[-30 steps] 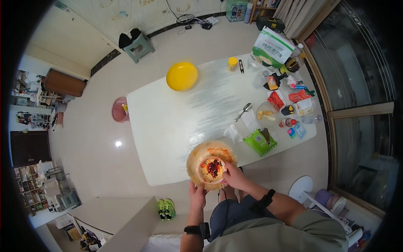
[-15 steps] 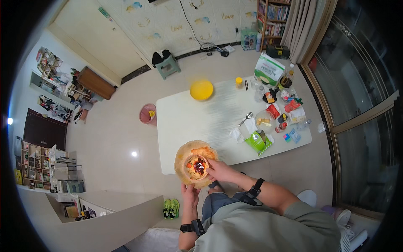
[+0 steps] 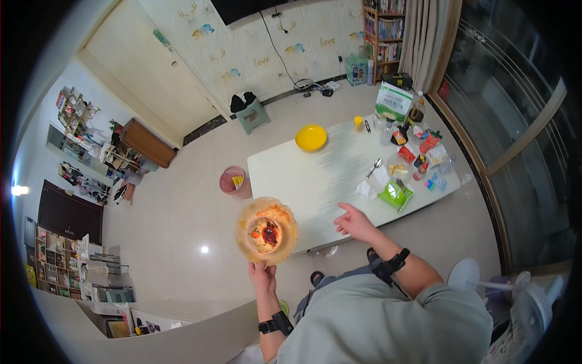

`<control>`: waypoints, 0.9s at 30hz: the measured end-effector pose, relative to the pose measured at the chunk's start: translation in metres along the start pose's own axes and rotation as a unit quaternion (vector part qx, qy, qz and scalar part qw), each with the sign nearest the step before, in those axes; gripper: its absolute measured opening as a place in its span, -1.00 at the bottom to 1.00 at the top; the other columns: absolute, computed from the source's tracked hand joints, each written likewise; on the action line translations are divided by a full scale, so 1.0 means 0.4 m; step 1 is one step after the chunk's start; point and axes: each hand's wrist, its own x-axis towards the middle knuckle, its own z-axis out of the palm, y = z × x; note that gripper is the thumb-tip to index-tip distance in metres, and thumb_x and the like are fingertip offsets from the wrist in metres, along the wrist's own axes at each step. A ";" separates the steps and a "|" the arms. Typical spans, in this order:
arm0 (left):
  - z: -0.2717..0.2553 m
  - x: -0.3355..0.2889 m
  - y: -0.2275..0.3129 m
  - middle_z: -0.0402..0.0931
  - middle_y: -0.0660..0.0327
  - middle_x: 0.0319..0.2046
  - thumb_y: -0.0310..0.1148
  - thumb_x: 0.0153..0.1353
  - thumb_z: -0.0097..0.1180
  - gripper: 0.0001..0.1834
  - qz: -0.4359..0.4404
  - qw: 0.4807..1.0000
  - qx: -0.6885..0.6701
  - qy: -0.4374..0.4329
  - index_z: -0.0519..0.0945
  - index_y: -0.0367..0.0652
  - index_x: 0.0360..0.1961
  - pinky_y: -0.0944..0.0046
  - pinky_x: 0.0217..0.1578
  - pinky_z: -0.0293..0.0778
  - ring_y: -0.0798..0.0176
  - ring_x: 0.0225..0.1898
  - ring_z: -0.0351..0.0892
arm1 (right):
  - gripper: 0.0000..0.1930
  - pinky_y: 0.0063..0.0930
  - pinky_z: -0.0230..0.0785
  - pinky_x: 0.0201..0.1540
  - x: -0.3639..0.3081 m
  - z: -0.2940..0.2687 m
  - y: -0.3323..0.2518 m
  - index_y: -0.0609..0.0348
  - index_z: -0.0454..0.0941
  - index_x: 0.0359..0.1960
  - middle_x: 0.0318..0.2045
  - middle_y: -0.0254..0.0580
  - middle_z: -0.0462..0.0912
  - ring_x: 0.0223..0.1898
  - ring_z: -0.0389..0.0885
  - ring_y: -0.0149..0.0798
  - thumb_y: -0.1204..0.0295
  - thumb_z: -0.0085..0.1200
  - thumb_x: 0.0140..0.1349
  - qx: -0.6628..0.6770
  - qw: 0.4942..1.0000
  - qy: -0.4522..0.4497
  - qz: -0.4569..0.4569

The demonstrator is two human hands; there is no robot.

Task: The person cleans a cluttered table using a tissue, wiping away food scraps and debris. They then pick up a pink bucket, place it on the floor, and later carry a plate and a yellow bowl to the kitchen counter.

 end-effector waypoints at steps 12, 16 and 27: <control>-0.227 0.135 0.209 0.56 0.20 -0.36 -0.51 0.24 -0.04 -0.71 0.047 0.997 0.015 0.058 0.40 -0.10 -0.01 0.52 -0.56 0.53 0.38 -0.54 0.56 | -0.40 -0.61 0.47 -0.40 -0.175 -0.045 0.024 0.28 0.17 0.30 -0.26 -0.19 0.60 -0.36 0.60 -0.43 0.46 0.09 0.24 0.037 0.977 0.202 0.053; -0.230 0.156 0.214 0.56 0.20 -0.33 -0.51 0.23 -0.03 -0.70 0.041 0.998 0.009 0.039 0.40 -0.11 0.00 0.52 -0.56 0.52 0.37 -0.54 0.56 | -0.40 -0.62 0.48 -0.39 -0.189 -0.072 0.008 0.33 0.19 0.28 -0.28 -0.23 0.59 -0.37 0.60 -0.46 0.46 0.10 0.22 0.052 0.967 0.241 0.061; -0.133 0.176 0.199 0.54 0.20 -0.21 -0.50 0.20 0.02 -0.64 0.036 0.997 0.018 0.061 0.41 -0.12 0.05 0.53 -0.53 0.54 0.34 -0.40 0.59 | -0.43 -0.58 0.49 -0.41 0.209 -0.094 0.046 0.36 0.27 0.21 -0.29 -0.15 0.58 -0.37 0.61 -0.37 0.41 0.13 0.18 0.067 0.982 0.137 0.113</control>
